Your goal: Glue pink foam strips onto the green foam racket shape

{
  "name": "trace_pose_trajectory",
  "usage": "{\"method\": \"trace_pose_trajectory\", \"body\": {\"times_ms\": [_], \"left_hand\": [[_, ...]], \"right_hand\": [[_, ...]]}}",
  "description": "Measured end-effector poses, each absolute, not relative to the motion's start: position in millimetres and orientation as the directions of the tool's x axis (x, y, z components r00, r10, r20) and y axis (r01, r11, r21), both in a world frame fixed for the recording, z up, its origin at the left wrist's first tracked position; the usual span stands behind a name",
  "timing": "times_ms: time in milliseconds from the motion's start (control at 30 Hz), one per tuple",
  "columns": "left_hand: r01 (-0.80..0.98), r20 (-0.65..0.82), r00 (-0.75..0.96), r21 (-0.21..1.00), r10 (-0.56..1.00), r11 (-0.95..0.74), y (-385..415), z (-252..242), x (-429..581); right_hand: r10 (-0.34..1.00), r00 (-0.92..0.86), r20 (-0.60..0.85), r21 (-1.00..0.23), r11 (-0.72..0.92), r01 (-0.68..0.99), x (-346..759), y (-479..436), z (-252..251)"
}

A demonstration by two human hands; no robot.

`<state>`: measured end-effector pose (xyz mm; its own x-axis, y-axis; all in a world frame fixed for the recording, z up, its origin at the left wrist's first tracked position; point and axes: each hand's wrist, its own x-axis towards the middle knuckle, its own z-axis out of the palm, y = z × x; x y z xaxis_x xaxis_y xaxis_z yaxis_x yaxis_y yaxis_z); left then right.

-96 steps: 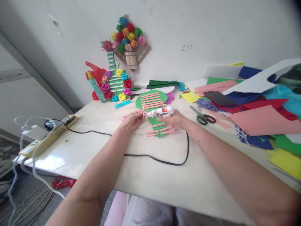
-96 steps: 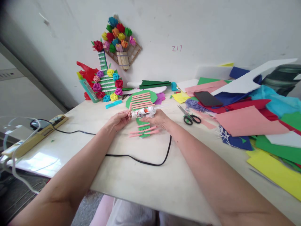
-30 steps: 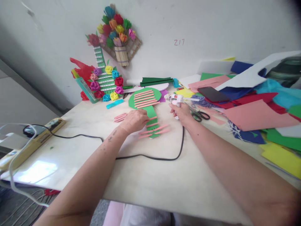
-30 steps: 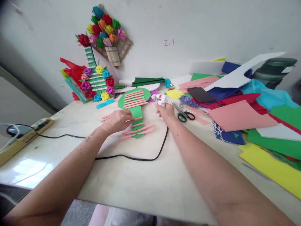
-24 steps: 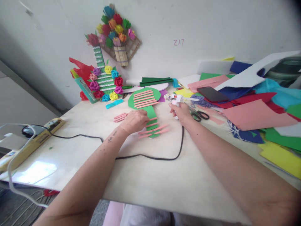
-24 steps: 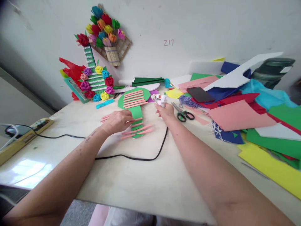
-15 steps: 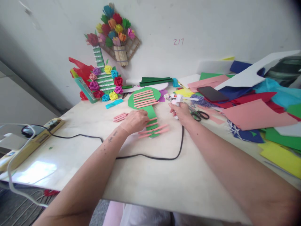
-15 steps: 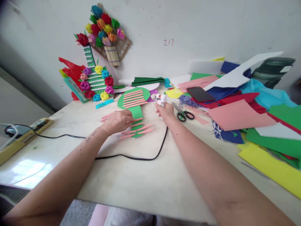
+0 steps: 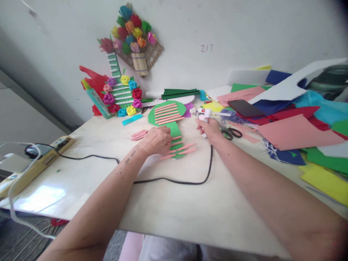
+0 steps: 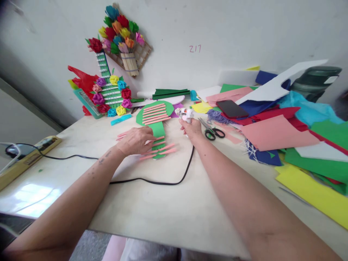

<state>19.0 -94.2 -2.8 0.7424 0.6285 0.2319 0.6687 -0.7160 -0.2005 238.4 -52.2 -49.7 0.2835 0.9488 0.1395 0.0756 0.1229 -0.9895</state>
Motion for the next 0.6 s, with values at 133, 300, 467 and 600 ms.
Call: {"method": "trace_pose_trajectory", "body": {"times_ms": [133, 300, 467, 600], "left_hand": [[0.692, 0.376, 0.681, -0.050, 0.629, -0.720, -87, -7, 11], [0.740, 0.448, 0.530, 0.170, 0.720, -0.651, -78, -14, 2], [0.749, 0.405, 0.461, 0.299, 0.790, -0.591, -74, -17, 3], [0.812, 0.353, 0.293, 0.399, 0.888, -0.426, -72, -17, 1]], "right_hand": [[0.948, 0.288, 0.138, -0.990, 0.122, 0.073, 238, -52, -50], [0.947, 0.287, 0.146, -0.988, 0.127, 0.083, 239, -51, -52], [0.946, 0.281, 0.158, -0.986, 0.136, 0.096, 240, -49, -54], [0.947, 0.262, 0.185, -0.980, 0.157, 0.124, 238, -52, -48]]}}
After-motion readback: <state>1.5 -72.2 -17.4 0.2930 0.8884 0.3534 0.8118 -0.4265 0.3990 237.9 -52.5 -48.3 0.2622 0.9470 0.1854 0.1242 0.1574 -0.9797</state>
